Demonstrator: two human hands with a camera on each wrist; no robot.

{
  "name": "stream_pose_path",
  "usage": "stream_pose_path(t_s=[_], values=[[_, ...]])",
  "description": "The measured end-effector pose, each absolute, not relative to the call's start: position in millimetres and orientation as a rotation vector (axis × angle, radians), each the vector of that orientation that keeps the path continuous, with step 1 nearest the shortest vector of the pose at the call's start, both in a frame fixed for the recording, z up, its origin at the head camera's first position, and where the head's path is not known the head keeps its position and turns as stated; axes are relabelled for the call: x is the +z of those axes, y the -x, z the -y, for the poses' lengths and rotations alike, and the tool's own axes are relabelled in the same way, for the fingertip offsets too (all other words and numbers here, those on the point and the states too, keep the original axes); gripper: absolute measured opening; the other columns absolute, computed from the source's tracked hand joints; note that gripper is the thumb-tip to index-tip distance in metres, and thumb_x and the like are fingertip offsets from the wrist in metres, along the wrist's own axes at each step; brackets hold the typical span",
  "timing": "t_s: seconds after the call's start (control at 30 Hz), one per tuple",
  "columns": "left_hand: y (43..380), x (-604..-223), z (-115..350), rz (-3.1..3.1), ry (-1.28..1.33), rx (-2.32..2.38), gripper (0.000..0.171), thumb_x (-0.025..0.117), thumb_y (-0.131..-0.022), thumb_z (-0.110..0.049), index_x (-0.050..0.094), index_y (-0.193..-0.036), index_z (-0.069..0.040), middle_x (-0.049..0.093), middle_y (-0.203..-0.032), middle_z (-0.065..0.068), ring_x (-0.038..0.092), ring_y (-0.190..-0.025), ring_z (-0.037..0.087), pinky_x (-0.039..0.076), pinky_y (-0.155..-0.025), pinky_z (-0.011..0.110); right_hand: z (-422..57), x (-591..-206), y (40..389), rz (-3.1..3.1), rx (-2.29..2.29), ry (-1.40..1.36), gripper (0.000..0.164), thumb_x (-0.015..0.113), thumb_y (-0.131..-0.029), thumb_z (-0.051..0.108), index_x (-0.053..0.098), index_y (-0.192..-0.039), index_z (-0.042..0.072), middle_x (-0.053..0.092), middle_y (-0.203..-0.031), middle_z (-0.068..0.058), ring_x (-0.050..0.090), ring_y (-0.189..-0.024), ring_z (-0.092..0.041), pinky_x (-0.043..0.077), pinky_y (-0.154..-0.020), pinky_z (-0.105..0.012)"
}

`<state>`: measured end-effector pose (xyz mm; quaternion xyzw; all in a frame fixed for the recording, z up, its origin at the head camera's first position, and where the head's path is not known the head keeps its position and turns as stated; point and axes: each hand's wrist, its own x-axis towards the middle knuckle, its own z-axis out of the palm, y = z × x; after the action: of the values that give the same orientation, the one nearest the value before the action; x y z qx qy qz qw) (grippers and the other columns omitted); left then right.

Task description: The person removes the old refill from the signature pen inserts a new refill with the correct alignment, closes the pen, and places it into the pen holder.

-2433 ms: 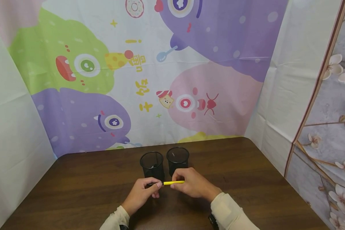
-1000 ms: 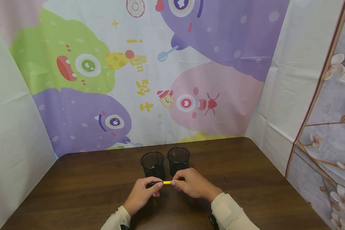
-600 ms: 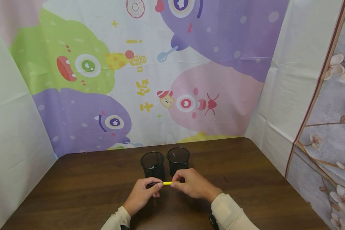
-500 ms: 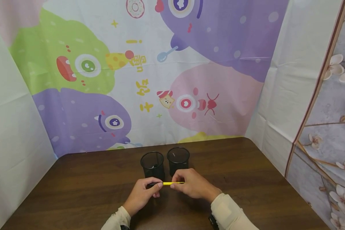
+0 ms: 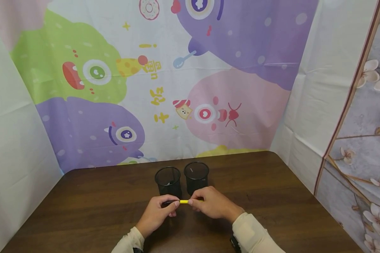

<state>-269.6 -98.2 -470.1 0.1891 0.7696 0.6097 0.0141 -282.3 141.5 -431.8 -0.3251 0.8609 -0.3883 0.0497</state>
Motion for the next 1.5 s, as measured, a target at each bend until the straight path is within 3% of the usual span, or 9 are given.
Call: stream_pose_path(t_s=[0.27, 0.63, 0.87, 1.03, 1.2, 1.5], values=[[269.1, -472.3, 98.6, -2.36, -0.578, 1.932, 0.018, 0.068, -0.097, -0.016, 0.074, -0.105, -0.001, 0.069, -0.09, 0.016, 0.065, -0.067, 0.016, 0.055, -0.063, 0.026, -141.5, -432.3, 283.4, -2.651, -1.178, 1.013, 0.021, 0.065, -0.098, 0.032, 0.074, -0.092, 0.014, 0.066, -0.076, 0.008, 0.054, -0.064, -0.006, 0.046, -0.056, -0.025], [268.8, -470.7, 99.2, -2.394, -0.591, 1.91, 0.017, 0.067, -0.097, -0.013, 0.072, -0.103, 0.002, 0.067, -0.086, 0.016, 0.065, -0.066, 0.017, 0.054, -0.061, 0.026, -141.7, -433.5, 283.6, -2.635, -1.207, 0.994, 0.007, 0.07, -0.095, 0.03, 0.07, -0.092, 0.024, 0.066, -0.079, 0.007, 0.058, -0.068, -0.008, 0.049, -0.059, -0.026], [268.0, -472.4, 100.0, -2.36, -0.57, 1.942, 0.019, 0.07, -0.095, -0.018, 0.074, -0.104, -0.002, 0.067, -0.085, 0.007, 0.065, -0.067, 0.016, 0.055, -0.062, 0.026, -142.9, -430.5, 281.6, -2.627, -1.222, 1.004, 0.011, 0.073, -0.093, 0.028, 0.071, -0.093, 0.018, 0.065, -0.078, 0.009, 0.056, -0.068, -0.009, 0.048, -0.06, -0.026], [267.4, -471.5, 100.0, -2.344, -0.583, 1.957, 0.02, 0.071, -0.095, -0.019, 0.074, -0.104, -0.002, 0.068, -0.087, 0.009, 0.066, -0.067, 0.015, 0.055, -0.063, 0.026, -143.1, -428.5, 280.6, -2.635, -1.209, 1.003, 0.006, 0.073, -0.093, 0.024, 0.071, -0.093, 0.019, 0.064, -0.078, 0.01, 0.056, -0.068, -0.01, 0.048, -0.061, -0.026], [267.1, -470.9, 100.8, -2.353, -0.588, 1.948, 0.019, 0.071, -0.094, -0.019, 0.074, -0.102, -0.001, 0.068, -0.088, 0.013, 0.066, -0.068, 0.015, 0.054, -0.063, 0.025, -143.8, -427.6, 280.3, -2.644, -1.2, 1.003, 0.011, 0.073, -0.093, 0.028, 0.071, -0.094, 0.017, 0.064, -0.078, 0.01, 0.057, -0.069, -0.013, 0.049, -0.061, -0.026], [269.2, -474.3, 101.3, -2.333, -0.581, 1.977, 0.018, 0.07, -0.095, -0.015, 0.073, -0.103, 0.0, 0.068, -0.087, 0.009, 0.066, -0.068, 0.016, 0.055, -0.064, 0.027, -147.6, -430.1, 282.6, -2.67, -1.19, 1.024, 0.009, 0.074, -0.093, 0.027, 0.071, -0.093, 0.018, 0.064, -0.078, 0.012, 0.057, -0.069, -0.009, 0.05, -0.062, -0.026]])
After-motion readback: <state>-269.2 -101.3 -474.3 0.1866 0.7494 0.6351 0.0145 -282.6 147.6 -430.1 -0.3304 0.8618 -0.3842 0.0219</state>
